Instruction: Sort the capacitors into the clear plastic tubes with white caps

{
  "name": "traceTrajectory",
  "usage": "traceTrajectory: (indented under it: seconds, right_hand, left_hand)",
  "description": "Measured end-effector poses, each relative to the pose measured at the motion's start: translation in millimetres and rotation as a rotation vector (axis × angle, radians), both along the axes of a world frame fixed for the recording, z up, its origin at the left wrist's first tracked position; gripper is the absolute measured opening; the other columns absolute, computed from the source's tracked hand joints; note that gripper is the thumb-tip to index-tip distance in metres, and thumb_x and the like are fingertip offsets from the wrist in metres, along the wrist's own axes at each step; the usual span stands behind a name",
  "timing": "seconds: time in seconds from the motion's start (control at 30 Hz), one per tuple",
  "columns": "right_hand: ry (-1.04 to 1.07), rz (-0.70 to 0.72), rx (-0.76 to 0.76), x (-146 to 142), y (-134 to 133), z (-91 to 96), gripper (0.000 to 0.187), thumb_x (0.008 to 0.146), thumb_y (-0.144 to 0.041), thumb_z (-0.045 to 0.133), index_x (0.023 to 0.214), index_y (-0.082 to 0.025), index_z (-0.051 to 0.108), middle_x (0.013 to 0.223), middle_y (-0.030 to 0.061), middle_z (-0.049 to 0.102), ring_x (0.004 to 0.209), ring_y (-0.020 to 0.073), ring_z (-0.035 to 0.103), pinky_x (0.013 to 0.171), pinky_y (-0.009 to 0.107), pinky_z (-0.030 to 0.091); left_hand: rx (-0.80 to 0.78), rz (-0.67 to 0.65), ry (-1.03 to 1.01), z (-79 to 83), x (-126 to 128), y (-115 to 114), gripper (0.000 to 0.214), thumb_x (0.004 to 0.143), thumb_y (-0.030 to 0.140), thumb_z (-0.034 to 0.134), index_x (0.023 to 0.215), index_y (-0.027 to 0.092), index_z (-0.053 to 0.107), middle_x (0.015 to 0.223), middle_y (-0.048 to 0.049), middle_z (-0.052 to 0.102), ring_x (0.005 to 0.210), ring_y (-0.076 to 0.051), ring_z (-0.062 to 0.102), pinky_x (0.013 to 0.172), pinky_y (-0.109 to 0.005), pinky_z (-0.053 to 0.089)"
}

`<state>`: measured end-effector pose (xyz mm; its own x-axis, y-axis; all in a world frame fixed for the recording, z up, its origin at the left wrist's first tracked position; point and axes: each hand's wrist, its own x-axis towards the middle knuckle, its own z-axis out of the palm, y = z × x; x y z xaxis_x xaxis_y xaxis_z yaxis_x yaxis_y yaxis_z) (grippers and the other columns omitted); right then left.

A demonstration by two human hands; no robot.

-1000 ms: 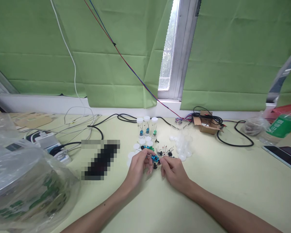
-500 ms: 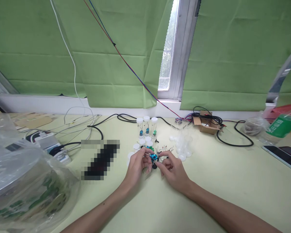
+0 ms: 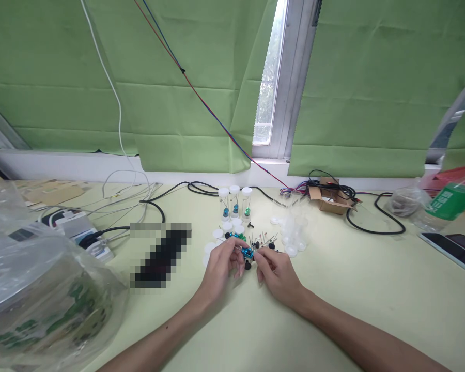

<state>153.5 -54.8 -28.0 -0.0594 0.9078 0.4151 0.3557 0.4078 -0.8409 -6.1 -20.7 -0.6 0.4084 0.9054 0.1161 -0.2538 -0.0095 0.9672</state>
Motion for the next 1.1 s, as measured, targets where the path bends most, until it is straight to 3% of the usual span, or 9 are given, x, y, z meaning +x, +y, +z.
traceTrajectory:
  seconds: [0.27,0.43,0.5,0.9,1.1]
  right_hand:
    - [-0.012,-0.050,-0.015,-0.8,0.4,-0.6,0.049,0.100,-0.043,0.035,0.063,-0.019,0.056,0.045,-0.0021,0.053,0.043,0.0110,0.048,0.052,0.023,0.042]
    - [0.068,-0.008,-0.059,-0.8,-1.3,1.1,0.028,0.093,-0.044,0.051,0.103,-0.018,0.055,0.050,-0.0061,0.052,0.043,0.0118,0.050,0.044,0.022,0.040]
    - [0.063,0.008,-0.045,-0.5,-1.2,0.2,0.028,0.092,-0.043,0.054,0.106,-0.018,0.052,0.051,-0.0065,0.053,0.043,0.0116,0.051,0.044,0.021,0.041]
    - [0.036,0.016,-0.028,-0.3,-0.3,-2.8,0.022,0.095,-0.040,0.048,0.092,-0.019,0.054,0.050,-0.0056,0.052,0.043,0.0111,0.049,0.045,0.021,0.039]
    - [-0.006,0.006,-0.015,0.3,0.4,-0.6,0.036,0.098,-0.039,0.042,0.069,-0.020,0.052,0.050,-0.0032,0.053,0.044,0.0111,0.048,0.050,0.023,0.040]
  left_hand:
    - [0.011,0.000,-0.012,-1.4,1.2,0.2,0.038,0.093,0.048,0.046,0.089,0.015,0.065,0.059,0.0001,0.053,0.051,-0.011,0.050,0.048,-0.022,0.038]
    - [-0.050,0.016,-0.069,1.9,1.4,1.0,0.037,0.093,0.047,0.046,0.088,0.015,0.065,0.060,0.0010,0.051,0.049,-0.011,0.049,0.045,-0.022,0.037]
    - [-0.068,0.023,-0.081,2.4,1.7,1.3,0.037,0.092,0.047,0.048,0.088,0.015,0.065,0.060,0.0012,0.051,0.049,-0.011,0.050,0.044,-0.022,0.036]
    - [-0.035,-0.006,-0.047,-1.6,0.4,1.5,0.037,0.094,0.046,0.044,0.092,0.016,0.065,0.061,0.0008,0.052,0.051,-0.011,0.050,0.046,-0.022,0.037]
    - [0.007,-0.011,-0.018,-2.2,1.0,0.3,0.037,0.096,0.045,0.042,0.091,0.016,0.065,0.061,0.0007,0.052,0.052,-0.011,0.050,0.048,-0.022,0.037]
